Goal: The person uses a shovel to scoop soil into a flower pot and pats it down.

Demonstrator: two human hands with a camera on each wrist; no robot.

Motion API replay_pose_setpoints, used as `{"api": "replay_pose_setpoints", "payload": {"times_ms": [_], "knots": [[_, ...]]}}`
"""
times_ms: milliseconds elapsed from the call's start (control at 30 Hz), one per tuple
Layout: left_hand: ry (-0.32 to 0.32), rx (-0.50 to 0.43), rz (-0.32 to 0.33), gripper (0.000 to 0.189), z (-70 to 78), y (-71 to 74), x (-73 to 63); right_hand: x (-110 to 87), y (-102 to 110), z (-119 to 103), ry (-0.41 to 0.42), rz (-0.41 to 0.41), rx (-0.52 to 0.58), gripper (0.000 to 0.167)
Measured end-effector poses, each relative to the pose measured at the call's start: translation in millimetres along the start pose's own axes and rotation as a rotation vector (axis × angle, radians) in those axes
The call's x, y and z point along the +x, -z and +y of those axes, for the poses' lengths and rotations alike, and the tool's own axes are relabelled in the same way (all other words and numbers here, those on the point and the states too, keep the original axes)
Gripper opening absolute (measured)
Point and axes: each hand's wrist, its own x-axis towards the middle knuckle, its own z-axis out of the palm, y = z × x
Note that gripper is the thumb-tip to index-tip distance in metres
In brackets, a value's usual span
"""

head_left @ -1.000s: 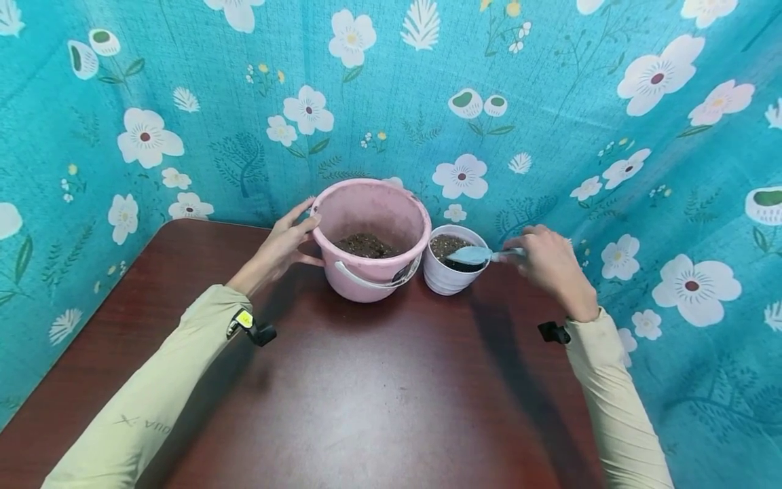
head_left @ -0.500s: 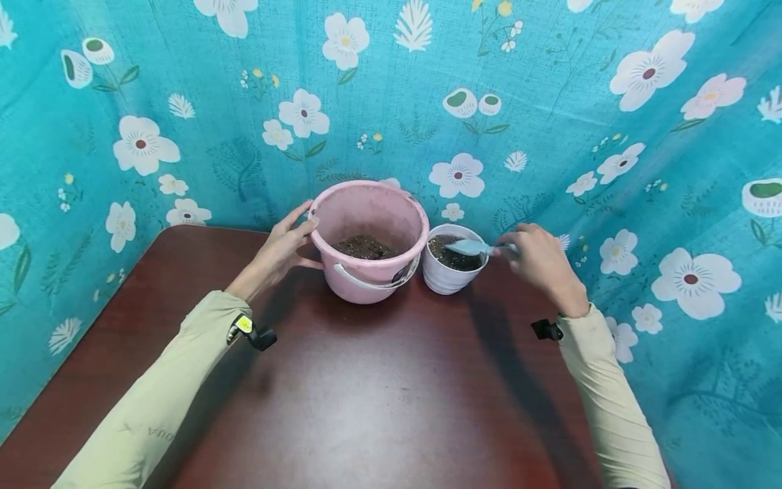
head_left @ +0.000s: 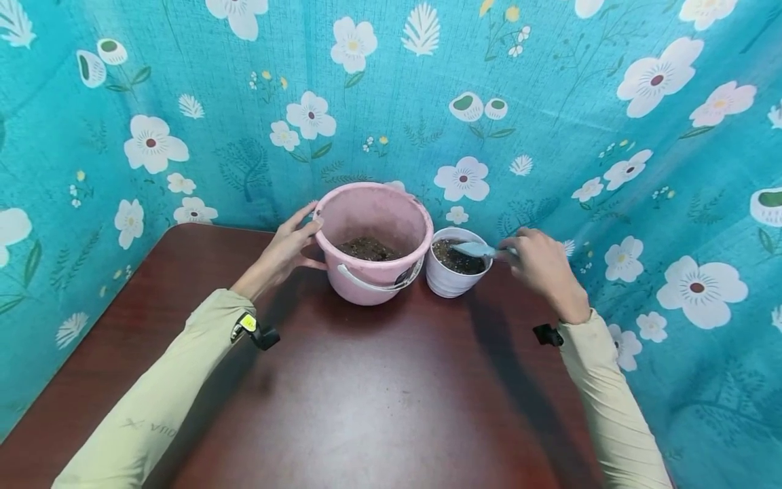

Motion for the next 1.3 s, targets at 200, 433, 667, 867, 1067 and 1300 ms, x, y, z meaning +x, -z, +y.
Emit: {"api": "replay_pose_setpoints", "payload": {"times_ms": [200,433,667,867,1067,1300], "knots": [[-0.005,0.001,-0.004,0.067,2.0,0.1,0.7,3.2,22.0,-3.1,0.037,-0.030,-0.106,0.010],[-0.002,-0.004,-0.007,0.067,-0.9,-2.7,2.8,8.5,33.2,-9.9,0.084,0.027,-0.252,0.005],[-0.004,-0.001,-0.002,0.066,1.3,-1.3,2.0,8.6,33.9,-9.2,0.085,-0.029,-0.266,0.004],[-0.001,0.005,0.002,0.066,1.7,-0.7,1.2,7.5,34.2,-10.0,0.119,0.175,-0.220,0.006],[-0.006,-0.003,0.014,0.065,0.6,-0.8,0.2,20.2,32.1,-20.0,0.162,0.388,-0.141,0.010],[-0.012,-0.018,0.005,0.066,0.1,-0.2,0.7,41.5,24.4,-35.0,0.188,0.500,-0.014,0.015]]}}
